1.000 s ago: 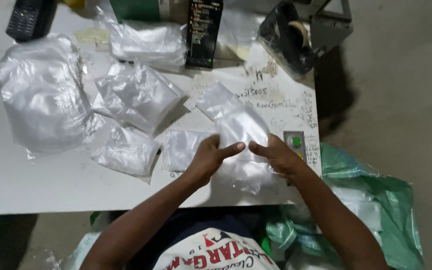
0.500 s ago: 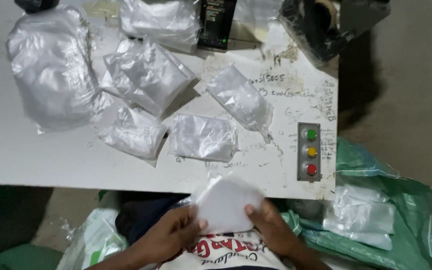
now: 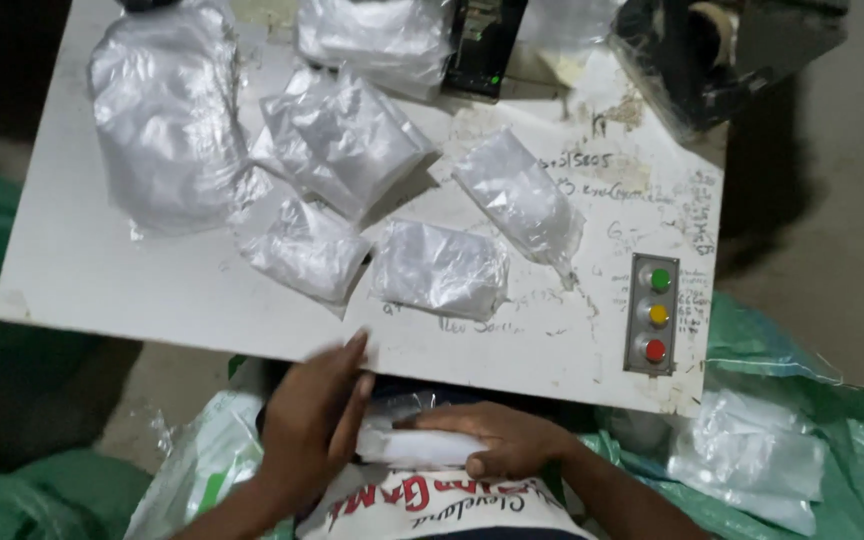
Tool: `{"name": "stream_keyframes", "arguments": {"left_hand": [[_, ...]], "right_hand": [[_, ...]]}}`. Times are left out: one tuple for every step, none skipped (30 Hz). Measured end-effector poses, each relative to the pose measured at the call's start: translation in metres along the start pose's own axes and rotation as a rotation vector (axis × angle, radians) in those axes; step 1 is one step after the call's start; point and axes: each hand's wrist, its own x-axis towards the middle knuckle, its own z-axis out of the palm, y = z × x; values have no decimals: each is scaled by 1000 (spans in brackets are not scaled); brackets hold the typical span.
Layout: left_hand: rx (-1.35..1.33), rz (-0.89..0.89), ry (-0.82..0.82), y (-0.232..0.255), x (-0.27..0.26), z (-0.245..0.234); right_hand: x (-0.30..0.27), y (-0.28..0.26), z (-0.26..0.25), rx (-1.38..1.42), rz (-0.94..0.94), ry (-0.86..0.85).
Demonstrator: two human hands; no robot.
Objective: Sorting and stacking small plastic bags on a workbench in a factory setting.
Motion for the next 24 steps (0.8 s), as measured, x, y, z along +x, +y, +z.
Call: {"name": "stream_keyframes", "arguments": {"left_hand": [[-36,88,-8,3,14,3],[-69,187,-13,4,31,6],[-62,183,-8,2,32,17],[-397,-59,-446,-1,39,30],[-725,-305,-888,-4,46,43],[-728,-294,-875,-13,42,54],[-941,-307,-971,-21,38,64],[-1156,-324,-1067,-30,34,73],[-1159,-318,-1058,-34,30,85],[-1442,-634,-1010,-42,29,94],[-1713,-961,-926,-50,28,104],[-1715,-967,-922,-43,38,95],[-1645,-913,-817,-37,48,86],[-1579,-849,-707,-31,61,79],[-1588,-846,-697,-35,61,74],[-1368,-878,-275,-42,68,68],[-1123,-887,130,-48,75,61],[-1129,-881,156,-38,73,61],[-1218,-978,85,-29,71,61],[-1303,-1075,7,-20,70,61],[-1308,-1068,30,-11,72,62],[-1376,-1005,-44,-1,73,64],[-1439,-937,-119,8,74,65],[-1446,-930,-90,11,80,68]], "right_hand": [[1,11,1,23,40,-16],[4,22,-2,36,74,-28],[3,14,-4,35,70,-36],[1,5,-11,159,54,-88],[-1,-4,-18,283,38,-140],[-7,-5,-22,268,43,-145],[-14,-7,-27,315,50,-193],[-20,-10,-30,369,57,-241],[-15,-14,-19,362,61,-248],[-8,-17,-9,263,95,59],[0,-19,2,162,122,366],[-3,-15,-7,167,124,363],[-5,-11,-14,254,173,343],[-8,-8,-26,330,227,317],[-17,19,-21,325,234,308],[-24,45,-26,424,264,625],[-30,71,-31,519,284,945],[-16,51,-31,505,282,924],[-2,31,-29,401,213,1140],[13,12,-26,298,135,1354],[17,16,-26,292,129,1334],[21,20,-26,209,198,1265],[24,23,-26,125,265,1195],[31,16,-20,116,259,1171]]}}
